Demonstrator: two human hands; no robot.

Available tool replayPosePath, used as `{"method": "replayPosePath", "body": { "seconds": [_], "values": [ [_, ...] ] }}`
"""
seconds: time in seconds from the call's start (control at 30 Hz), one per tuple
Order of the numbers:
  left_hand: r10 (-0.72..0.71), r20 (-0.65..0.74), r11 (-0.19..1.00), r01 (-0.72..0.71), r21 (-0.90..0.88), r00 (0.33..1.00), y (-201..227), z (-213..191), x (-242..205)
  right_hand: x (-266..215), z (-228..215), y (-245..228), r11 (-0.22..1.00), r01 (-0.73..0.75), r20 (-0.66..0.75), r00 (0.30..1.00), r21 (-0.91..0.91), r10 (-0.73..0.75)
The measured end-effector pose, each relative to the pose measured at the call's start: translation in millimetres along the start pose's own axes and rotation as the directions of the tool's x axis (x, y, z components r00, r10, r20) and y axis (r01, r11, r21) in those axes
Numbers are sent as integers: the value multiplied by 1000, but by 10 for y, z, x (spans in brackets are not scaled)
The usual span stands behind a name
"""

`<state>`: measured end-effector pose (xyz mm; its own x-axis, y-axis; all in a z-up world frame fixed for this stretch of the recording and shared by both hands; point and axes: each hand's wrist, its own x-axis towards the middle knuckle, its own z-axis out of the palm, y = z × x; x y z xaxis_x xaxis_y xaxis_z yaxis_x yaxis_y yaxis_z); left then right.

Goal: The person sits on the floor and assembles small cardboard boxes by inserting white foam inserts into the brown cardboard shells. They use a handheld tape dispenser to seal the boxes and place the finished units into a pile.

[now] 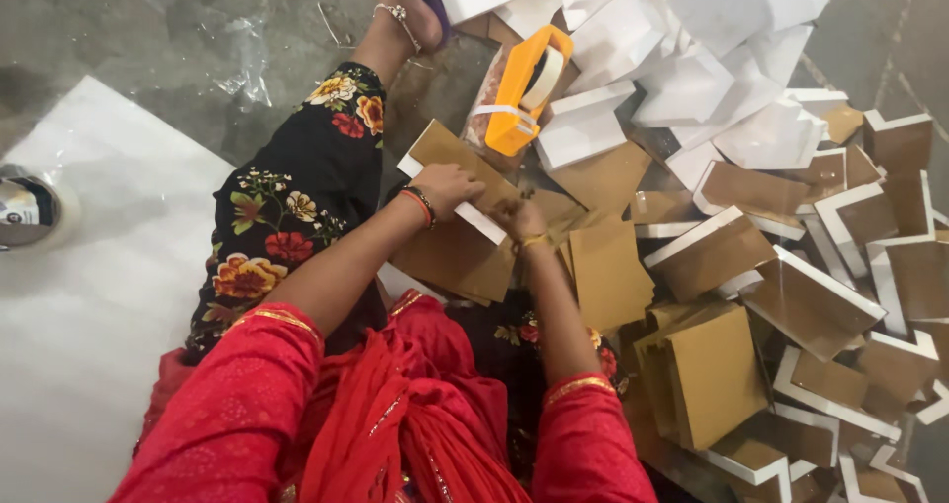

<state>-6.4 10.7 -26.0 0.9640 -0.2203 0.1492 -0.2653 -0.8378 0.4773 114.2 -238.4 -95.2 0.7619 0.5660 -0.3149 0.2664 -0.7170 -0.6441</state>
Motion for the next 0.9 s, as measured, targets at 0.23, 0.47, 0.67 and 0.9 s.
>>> {"method": "replayPosePath", "body": {
  "seconds": [0.23,0.47,0.67,0.9],
  "values": [
    [-11,319,993,48,-110,948,85,-465,-124,-766,-97,-884,905,49,-550,780,-423,-300],
    [-169,-268,986,159,-58,948,-54,-934,-208,-775,-223,-924,952,303,-588,764,-34,-265],
    [-488,137,862,500,-81,862,-214,-707,-205,18,-310,-513,809,208,-431,900,550,61],
    [-462,27,885,463,-46,886,-415,-415,-103,-208,-331,-923,842,439,-142,855,-314,-499]
  ]
}}
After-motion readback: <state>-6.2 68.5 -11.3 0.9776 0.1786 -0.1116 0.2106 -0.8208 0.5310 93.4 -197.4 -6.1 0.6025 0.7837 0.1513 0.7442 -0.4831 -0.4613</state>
